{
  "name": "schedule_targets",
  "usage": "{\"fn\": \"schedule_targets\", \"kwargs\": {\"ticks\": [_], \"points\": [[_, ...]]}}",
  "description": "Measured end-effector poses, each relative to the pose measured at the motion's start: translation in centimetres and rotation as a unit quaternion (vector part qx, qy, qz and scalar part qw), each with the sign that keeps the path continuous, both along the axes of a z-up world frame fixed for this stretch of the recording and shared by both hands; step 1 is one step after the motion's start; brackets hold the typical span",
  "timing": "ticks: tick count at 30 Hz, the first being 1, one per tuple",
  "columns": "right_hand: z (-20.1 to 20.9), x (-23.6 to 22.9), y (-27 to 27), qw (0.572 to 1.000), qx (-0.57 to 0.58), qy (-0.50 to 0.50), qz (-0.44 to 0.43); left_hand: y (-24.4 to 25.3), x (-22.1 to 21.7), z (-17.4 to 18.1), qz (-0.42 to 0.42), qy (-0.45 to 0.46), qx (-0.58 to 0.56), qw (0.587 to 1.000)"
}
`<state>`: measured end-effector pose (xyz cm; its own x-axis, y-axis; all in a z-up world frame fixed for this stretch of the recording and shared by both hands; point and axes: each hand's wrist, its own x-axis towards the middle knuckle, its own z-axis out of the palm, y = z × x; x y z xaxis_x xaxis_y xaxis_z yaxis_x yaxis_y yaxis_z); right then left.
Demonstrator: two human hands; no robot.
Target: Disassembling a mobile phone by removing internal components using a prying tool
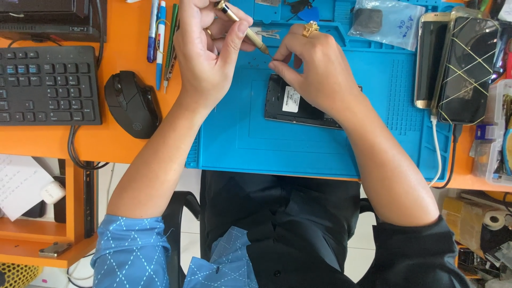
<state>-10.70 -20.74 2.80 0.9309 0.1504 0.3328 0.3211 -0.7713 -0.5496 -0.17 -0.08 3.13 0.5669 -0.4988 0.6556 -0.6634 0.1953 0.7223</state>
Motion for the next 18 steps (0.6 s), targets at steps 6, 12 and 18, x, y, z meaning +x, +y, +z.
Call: {"fn": "schedule_targets", "kwargs": {"ticks": [6, 12, 18], "points": [[0.03, -0.04, -0.04, 1.000, 0.008, 0.004, -0.003, -0.19, -0.14, 0.15, -0.004, -0.002, -0.025, 1.000], [-0.01, -0.02, -0.07, 1.000, -0.004, 0.002, -0.009, -0.15, -0.15, 0.13, -0.002, -0.003, -0.020, 1.000], [-0.14, 0.00, -0.14, 1.000, -0.004, 0.001, -0.007, -0.11, -0.16, 0.03, -0.005, -0.004, -0.030, 1.000]]}}
